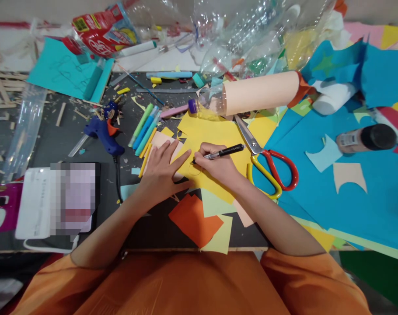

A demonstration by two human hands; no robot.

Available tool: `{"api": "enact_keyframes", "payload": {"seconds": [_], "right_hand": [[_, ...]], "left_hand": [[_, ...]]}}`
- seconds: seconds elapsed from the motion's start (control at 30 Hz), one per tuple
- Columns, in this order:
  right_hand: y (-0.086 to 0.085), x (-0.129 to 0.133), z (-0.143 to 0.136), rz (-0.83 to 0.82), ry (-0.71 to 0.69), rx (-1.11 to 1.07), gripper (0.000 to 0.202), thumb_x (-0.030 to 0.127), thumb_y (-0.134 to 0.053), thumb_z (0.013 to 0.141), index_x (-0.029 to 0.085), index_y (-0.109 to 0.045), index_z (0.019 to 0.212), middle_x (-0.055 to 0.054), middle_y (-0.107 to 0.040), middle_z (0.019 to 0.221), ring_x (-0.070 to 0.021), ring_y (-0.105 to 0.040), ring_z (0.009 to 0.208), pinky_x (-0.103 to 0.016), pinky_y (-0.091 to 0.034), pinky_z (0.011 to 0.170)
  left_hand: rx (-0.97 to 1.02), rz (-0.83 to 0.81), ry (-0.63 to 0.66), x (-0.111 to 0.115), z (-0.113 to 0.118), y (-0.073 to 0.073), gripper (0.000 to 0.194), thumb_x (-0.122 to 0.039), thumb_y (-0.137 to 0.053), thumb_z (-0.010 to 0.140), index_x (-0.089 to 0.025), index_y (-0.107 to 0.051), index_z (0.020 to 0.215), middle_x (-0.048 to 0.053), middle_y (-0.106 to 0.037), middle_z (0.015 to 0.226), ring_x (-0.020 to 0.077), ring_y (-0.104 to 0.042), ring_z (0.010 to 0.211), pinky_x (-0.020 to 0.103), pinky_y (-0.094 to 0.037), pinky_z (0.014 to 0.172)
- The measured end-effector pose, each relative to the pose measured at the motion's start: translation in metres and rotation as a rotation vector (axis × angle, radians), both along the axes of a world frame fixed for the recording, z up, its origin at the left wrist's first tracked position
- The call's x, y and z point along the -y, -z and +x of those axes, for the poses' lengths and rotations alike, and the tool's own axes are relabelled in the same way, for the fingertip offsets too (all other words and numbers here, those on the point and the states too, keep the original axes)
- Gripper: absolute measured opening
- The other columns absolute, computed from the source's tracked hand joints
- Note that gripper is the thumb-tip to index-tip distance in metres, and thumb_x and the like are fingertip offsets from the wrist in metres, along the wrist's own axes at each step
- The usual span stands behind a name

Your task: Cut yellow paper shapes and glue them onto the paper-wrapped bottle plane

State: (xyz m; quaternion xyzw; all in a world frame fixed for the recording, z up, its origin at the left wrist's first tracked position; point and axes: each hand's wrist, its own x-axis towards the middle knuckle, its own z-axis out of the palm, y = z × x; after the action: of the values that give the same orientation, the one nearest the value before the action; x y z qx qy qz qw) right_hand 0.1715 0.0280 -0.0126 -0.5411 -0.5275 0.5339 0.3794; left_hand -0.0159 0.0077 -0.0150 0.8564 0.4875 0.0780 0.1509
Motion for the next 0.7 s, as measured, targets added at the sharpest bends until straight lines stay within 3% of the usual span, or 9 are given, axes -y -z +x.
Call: {"api": "enact_keyframes", "payload": {"seconds": [0.17,0.7], "right_hand": [[0.0019,-0.0001,0.0002,-0.019,0.061,-0.071,0.032,0.034,-0.065,0.075,0.021,-0.048,0.052,0.005,-0.053,0.044,-0.0081,-0.049,0.042,-0.025,-0.048,0.049],[0.0009,0.0001,-0.0001,0.007,0.013,0.019,0.032,0.035,-0.065,0.076,0.021,-0.048,0.054,0.005,-0.051,0.047,-0.0096,-0.049,0.046,-0.026,-0.044,0.05]], "left_hand": [[-0.014,-0.019,-0.004,-0.0004,0.0011,-0.0024,0.076,-0.053,-0.073,0.078,-0.022,-0.049,0.144,0.019,-0.037,0.157,0.0406,-0.033,0.145,0.065,-0.024,0.117],[-0.014,-0.043,-0.01,-0.0018,0.0014,-0.0035,0.081,-0.055,-0.074,0.076,-0.019,-0.048,0.145,0.019,-0.038,0.156,0.0411,-0.032,0.146,0.064,-0.023,0.118]]}}
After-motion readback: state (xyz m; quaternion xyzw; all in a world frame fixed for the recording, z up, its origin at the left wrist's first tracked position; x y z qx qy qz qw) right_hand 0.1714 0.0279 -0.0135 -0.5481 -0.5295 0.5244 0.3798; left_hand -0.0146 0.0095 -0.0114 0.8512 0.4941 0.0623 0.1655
